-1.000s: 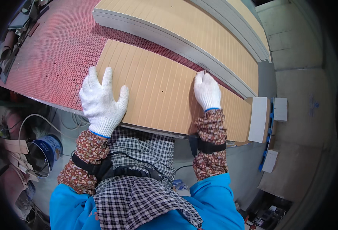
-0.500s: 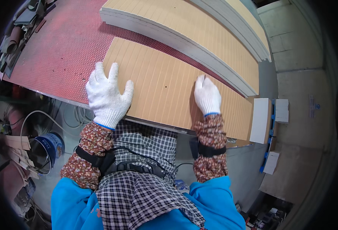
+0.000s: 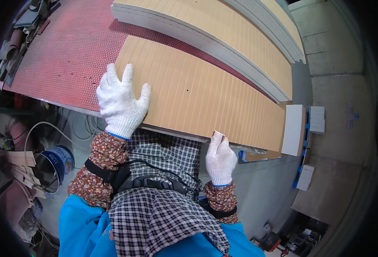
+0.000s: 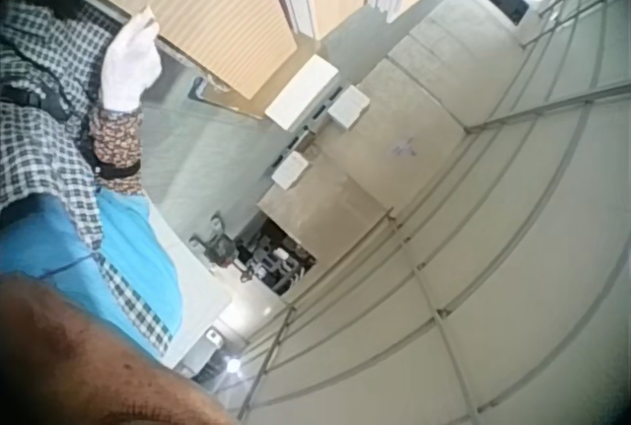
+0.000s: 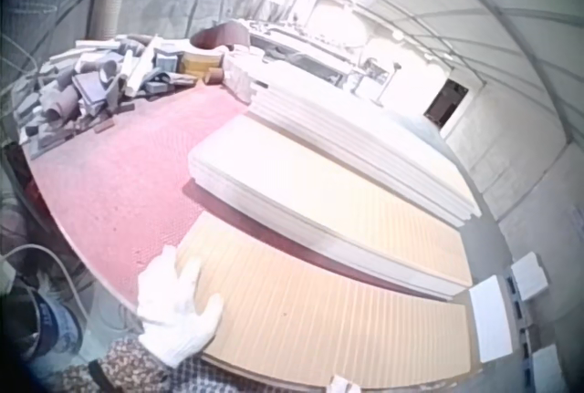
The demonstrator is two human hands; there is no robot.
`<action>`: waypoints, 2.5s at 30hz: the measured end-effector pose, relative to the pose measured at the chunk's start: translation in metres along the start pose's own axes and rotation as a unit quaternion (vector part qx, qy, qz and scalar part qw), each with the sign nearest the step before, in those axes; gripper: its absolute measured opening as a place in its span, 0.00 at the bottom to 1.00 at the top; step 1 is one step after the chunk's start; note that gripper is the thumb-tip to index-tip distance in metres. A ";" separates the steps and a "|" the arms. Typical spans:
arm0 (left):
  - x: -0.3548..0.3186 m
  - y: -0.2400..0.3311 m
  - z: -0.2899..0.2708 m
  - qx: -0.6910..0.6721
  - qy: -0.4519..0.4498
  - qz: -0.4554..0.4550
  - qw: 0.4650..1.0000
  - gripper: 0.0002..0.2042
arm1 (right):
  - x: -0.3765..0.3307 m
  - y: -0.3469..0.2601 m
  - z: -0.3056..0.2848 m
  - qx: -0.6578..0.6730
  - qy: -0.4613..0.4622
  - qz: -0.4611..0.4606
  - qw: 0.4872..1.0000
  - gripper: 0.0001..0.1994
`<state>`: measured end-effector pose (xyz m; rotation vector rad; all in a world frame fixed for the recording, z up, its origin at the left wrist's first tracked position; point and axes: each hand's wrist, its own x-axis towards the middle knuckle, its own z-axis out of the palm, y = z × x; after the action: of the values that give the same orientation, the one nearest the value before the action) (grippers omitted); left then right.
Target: The person rubs the edges of a wooden panel with a small block, moves it to a large stack, and then retrieves another panel to repeat the process.
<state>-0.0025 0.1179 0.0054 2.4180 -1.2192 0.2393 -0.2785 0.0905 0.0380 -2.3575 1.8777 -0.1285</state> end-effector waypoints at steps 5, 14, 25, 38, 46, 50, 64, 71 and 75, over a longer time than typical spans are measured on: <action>0.000 -0.002 0.003 0.008 0.006 0.004 1.000 0.32 | -0.002 -0.003 -0.002 -0.061 0.010 -0.110 0.992 0.14; 0.001 -0.002 0.001 0.013 -0.003 0.003 1.000 0.31 | 0.001 -0.010 -0.004 -0.115 -0.018 -0.139 0.983 0.12; 0.000 -0.001 0.001 0.012 -0.007 0.007 1.000 0.32 | 0.143 -0.023 0.004 -0.062 -0.001 -0.138 0.988 0.16; 0.001 -0.001 -0.002 0.004 0.001 -0.003 1.000 0.31 | 0.234 -0.023 0.020 -0.196 0.009 -0.232 0.953 0.19; 0.001 0.000 0.000 -0.004 0.009 0.003 1.000 0.31 | 0.116 -0.021 0.005 -0.088 -0.009 -0.131 0.987 0.19; 0.001 -0.001 0.001 -0.008 0.002 0.006 1.000 0.31 | 0.054 -0.017 0.001 -0.106 -0.021 -0.124 0.986 0.15; 0.000 0.001 0.001 0.001 0.001 0.000 1.000 0.31 | -0.006 -0.022 0.000 -0.070 -0.017 -0.119 0.990 0.13; 0.001 0.000 0.001 0.000 -0.010 0.002 1.000 0.31 | -0.003 -0.029 -0.004 -0.083 -0.055 -0.106 0.989 0.11; 0.001 -0.002 0.002 0.001 0.001 0.008 1.000 0.31 | 0.027 -0.029 -0.001 -0.087 -0.037 -0.132 0.987 0.13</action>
<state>-0.0007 0.1173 0.0037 2.4101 -1.2384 0.2484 -0.2451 0.0704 0.0431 -2.6793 1.5959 0.1023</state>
